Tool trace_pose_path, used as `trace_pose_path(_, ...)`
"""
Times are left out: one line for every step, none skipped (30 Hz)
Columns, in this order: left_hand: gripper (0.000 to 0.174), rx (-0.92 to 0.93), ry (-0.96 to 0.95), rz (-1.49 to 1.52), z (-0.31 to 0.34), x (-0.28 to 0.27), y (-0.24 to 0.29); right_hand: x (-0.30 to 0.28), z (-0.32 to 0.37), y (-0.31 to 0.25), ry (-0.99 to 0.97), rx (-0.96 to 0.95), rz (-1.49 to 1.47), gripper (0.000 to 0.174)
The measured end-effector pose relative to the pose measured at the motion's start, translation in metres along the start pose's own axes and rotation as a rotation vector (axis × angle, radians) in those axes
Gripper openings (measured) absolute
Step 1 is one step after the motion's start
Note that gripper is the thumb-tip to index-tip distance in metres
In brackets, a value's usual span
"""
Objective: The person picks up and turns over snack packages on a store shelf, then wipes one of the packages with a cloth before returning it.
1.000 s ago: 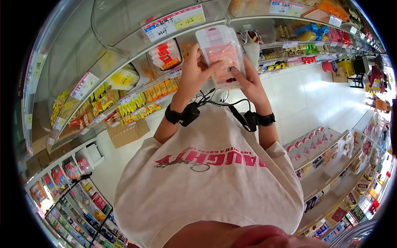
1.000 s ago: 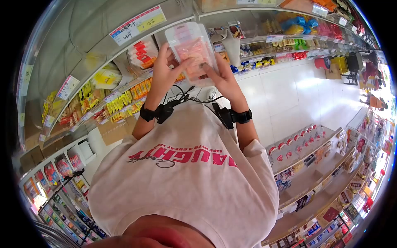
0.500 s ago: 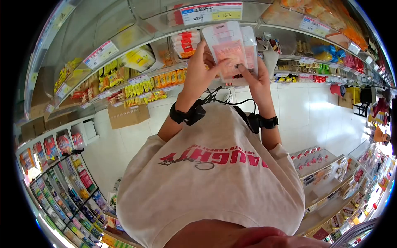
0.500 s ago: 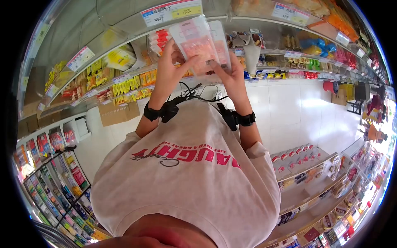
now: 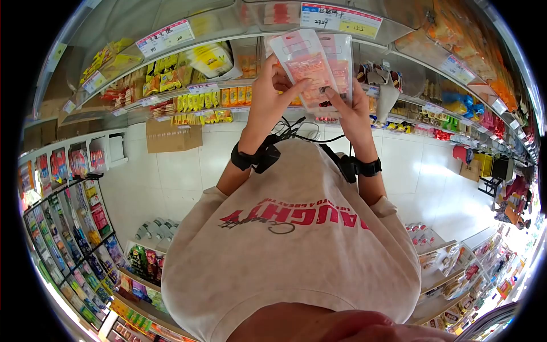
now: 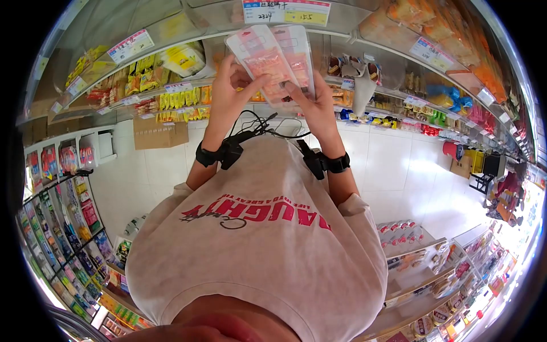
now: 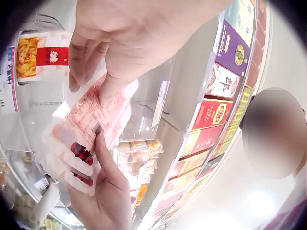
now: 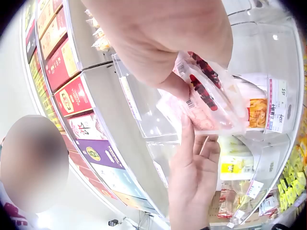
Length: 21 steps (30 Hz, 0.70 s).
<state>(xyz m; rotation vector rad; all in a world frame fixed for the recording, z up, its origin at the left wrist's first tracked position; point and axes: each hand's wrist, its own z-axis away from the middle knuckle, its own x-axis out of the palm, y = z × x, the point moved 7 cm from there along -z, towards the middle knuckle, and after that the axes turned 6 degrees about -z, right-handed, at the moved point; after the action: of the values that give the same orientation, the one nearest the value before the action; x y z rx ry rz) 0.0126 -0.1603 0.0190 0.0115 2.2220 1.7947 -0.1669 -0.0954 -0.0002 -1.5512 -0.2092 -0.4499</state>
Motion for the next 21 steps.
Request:
trace_pose_path(0.074,-0.010,0.002,-0.004,0.001,-0.002,0.000,0.002,-0.001,0.000,-0.008,-0.002,0.010,0.031)
trace_pose_path(0.073,-0.013,0.011,-0.019,0.001,-0.005,0.002,0.003,-0.001,0.000,-0.015,-0.003,0.019,0.031)
trace_pose_path(0.073,-0.015,0.020,-0.034,0.002,-0.007,0.004,0.004,-0.002,0.000,-0.021,-0.006,0.028,0.031)
trace_pose_path(0.072,-0.017,0.029,-0.049,0.002,-0.010,0.005,0.005,-0.003,0.001,-0.038,-0.002,0.039,0.030)
trace_pose_path(0.072,-0.042,0.033,-0.054,0.003,-0.011,0.003,0.006,-0.004,0.001,-0.054,0.002,0.050,0.030)
trace_pose_path(0.072,-0.066,0.038,-0.059,0.004,-0.013,0.002,0.007,-0.005,0.002,-0.071,0.006,0.061,0.030)
trace_pose_path(0.072,-0.091,0.043,-0.064,0.005,-0.014,0.001,0.009,-0.006,0.000,-0.072,-0.003,0.064,0.029)
trace_pose_path(0.072,-0.089,0.062,-0.039,0.006,-0.015,-0.002,0.012,-0.006,-0.002,-0.072,-0.012,0.067,0.029)
trace_pose_path(0.072,-0.087,0.080,-0.013,0.007,-0.014,-0.004,0.015,-0.006,-0.004,-0.072,-0.021,0.070,0.028)
trace_pose_path(0.072,-0.082,0.099,0.012,0.006,-0.014,-0.005,0.019,-0.005,-0.004,-0.116,-0.050,0.211,0.032)
trace_pose_path(0.067,-0.096,0.099,0.151,0.005,-0.010,-0.005,0.024,-0.004,-0.002,-0.159,-0.083,0.353,0.035)
trace_pose_path(0.061,-0.113,0.096,0.291,0.007,-0.005,0.002,0.029,-0.003,-0.002,-0.197,-0.113,0.494,0.038)
trace_pose_path(0.056,-0.130,0.090,0.431,0.007,-0.002,0.006,0.042,-0.001,-0.002,-0.310,-0.165,0.546,0.045)
trace_pose_path(0.040,-0.061,-0.050,0.152,0.011,-0.003,-0.009,0.057,0.001,-0.001,-0.420,-0.220,0.598,0.052)
trace_pose_path(0.038,-0.134,-0.084,0.143,0.011,-0.004,-0.008,0.067,0.005,-0.001,-0.445,-0.276,0.603,0.056)
trace_pose_path(0.037,-0.208,-0.118,0.134,0.012,-0.004,-0.002,0.077,0.010,0.000,-0.471,-0.331,0.610,0.060)
trace_pose_path(0.036,-0.229,-0.118,0.136,0.012,-0.007,-0.006,0.082,0.013,0.000,-0.498,-0.387,0.617,0.064)
trace_pose_path(0.037,-0.250,-0.119,0.138,0.012,-0.009,-0.011,0.080,0.010,0.001,-0.511,-0.381,0.634,0.065)
trace_pose_path(0.037,-0.221,-0.075,0.155,0.011,-0.012,-0.017,0.076,0.006,0.003,-0.525,-0.372,0.650,0.067)
trace_pose_path(0.036,-0.194,-0.029,0.172,0.011,-0.015,-0.020,0.074,0.004,0.007,-0.540,-0.361,0.665,0.069)
trace_pose_path(0.036,-0.167,0.018,0.189,0.011,-0.019,-0.018,0.067,0.000,0.008,-0.434,-0.349,0.649,0.069)
